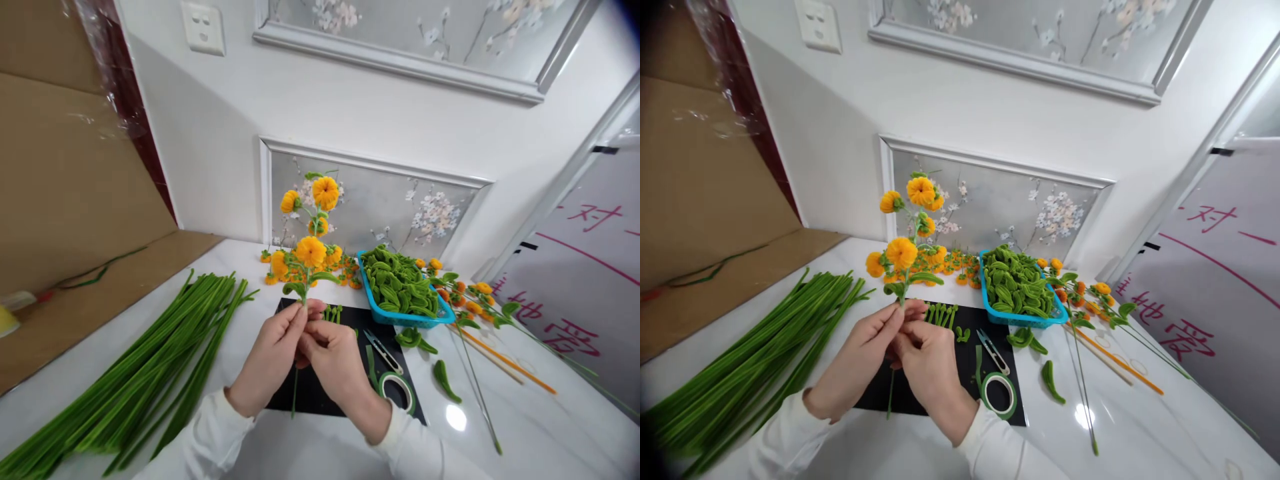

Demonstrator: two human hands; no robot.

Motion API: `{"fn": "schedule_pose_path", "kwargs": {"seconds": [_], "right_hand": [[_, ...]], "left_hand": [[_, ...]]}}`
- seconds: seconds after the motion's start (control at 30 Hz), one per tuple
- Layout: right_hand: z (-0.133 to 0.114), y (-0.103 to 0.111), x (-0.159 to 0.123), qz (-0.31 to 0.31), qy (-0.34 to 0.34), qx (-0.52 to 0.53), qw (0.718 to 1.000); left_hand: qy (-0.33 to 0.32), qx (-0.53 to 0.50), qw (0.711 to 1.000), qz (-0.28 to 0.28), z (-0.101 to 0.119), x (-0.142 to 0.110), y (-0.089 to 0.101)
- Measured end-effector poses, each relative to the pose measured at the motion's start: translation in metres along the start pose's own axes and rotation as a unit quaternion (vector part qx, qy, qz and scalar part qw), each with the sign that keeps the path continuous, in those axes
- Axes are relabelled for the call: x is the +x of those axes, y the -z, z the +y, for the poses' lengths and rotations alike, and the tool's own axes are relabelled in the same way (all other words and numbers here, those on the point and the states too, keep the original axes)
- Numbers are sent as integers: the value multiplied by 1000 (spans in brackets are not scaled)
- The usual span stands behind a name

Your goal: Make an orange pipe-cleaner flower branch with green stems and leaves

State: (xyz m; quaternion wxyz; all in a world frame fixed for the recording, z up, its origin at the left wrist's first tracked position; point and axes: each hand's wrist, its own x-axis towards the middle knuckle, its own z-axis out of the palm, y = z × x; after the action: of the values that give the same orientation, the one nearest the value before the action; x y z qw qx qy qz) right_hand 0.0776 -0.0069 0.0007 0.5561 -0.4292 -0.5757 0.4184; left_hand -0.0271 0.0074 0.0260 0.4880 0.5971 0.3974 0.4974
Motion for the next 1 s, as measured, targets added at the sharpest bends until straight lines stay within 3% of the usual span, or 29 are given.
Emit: {"fn": "schedule_pose_path", "kwargs": {"seconds": [0.1,0.3,0.4,0.5,0.6,0.7,0.77,0.83,0.9,1.0], "right_hand": [[1,4,2,14,14,-14,1000],[9,0,-1,38,38,-76,996],[7,7,-3,5,74,-170,983],[-3,39,-4,-29,99,-268,958],[-14,88,-6,29,73,-339,937],[-14,119,-13,46,-7,-489,871],[-5,120,-20,40,-46,-573,817],[8,112,-26,40,-72,-612,787],[20,102,-29,39,-91,-603,792],[30,94,-31,29,-96,-544,833]], "left_hand": [[7,8,1000,-9,0,0,-2],[18,13,995,99,-2,3,-4],[3,32,993,115,-5,6,-2],[23,-55,994,96,-7,10,1],[51,-148,986,56,-6,11,2],[52,-175,983,17,-2,9,-1],[59,-195,979,1,-1,6,-4],[70,-215,974,-4,-1,2,-8],[81,-234,969,-7,-2,-1,-10],[98,-261,960,-10,-3,-4,-12]]}}
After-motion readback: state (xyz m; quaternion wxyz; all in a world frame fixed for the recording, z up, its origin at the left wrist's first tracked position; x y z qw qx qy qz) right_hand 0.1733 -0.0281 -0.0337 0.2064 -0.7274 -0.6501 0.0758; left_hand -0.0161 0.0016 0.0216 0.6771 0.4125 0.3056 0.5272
